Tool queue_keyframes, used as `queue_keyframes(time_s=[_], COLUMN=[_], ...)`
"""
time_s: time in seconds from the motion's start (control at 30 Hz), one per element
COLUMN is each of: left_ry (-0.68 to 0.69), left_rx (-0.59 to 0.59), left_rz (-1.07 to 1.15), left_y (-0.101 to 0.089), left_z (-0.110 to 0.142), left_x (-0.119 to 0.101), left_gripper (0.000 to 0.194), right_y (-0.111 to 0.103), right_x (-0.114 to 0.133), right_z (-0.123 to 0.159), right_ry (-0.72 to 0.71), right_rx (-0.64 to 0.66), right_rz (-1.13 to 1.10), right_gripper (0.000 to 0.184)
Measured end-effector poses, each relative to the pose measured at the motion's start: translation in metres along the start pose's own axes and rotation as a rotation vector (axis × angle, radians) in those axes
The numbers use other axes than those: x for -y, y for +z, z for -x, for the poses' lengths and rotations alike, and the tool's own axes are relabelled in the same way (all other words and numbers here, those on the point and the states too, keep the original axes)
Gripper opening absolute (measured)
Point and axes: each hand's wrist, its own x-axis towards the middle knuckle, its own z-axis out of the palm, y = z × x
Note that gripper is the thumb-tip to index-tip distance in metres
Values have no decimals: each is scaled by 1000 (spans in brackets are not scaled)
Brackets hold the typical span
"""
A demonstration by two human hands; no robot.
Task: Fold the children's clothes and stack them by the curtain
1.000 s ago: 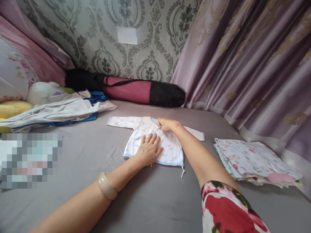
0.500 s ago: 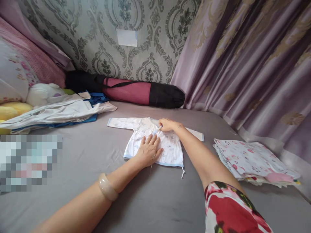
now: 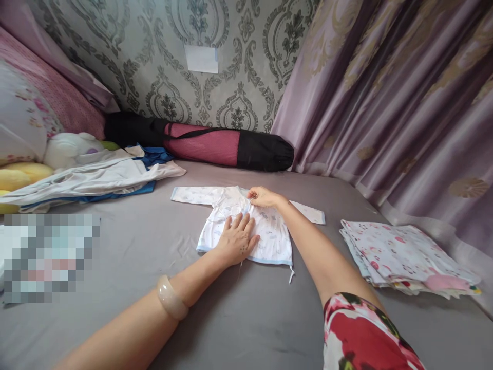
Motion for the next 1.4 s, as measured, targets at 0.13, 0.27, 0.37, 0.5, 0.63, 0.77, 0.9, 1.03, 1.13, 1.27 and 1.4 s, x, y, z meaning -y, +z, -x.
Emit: queue_keyframes(time_s=[0.13, 0.27, 0.37, 0.5, 0.63, 0.77, 0.9, 1.03, 1.13, 1.27, 1.4], left_ry=[-4, -11, -15, -17, -26, -32, -30, -35, -42, -52, -49], left_rx=[14, 15, 9, -6, -35, -64, -23, 12, 39, 61, 91], left_rz=[4, 17, 34, 64, 60, 8, -14, -23, -26, -30, -41], left_y=[0, 2, 4, 2, -1, 0, 4, 2, -1, -2, -3], left_z=[0, -1, -1, -1, -3, -6, -7, -7, -7, -8, -9], left_x=[0, 0, 1, 3, 5, 9, 11, 9, 8, 8, 11], left_gripper=[57, 57, 56, 56, 52, 53, 58, 60, 60, 59, 58], right_y=[17, 39, 50, 57, 65, 71, 66, 54, 46, 42, 43], right_x=[-6, -15, -18, -20, -23, -24, -26, -28, -30, -33, -33], right_z=[3, 10, 18, 38, 68, 83, 63, 32, 14, 2, 10], right_ry=[24, 81, 54, -95, -94, 49, 107, 179, 225, 248, 201], right_rx=[-162, -463, -508, -427, -341, -248, -230, -270, -288, -309, -274], right_rz=[44, 70, 142, 187, 254, 376, 427, 436, 430, 422, 404], right_gripper=[21, 24, 16, 31, 47, 59, 64, 65, 66, 65, 63])
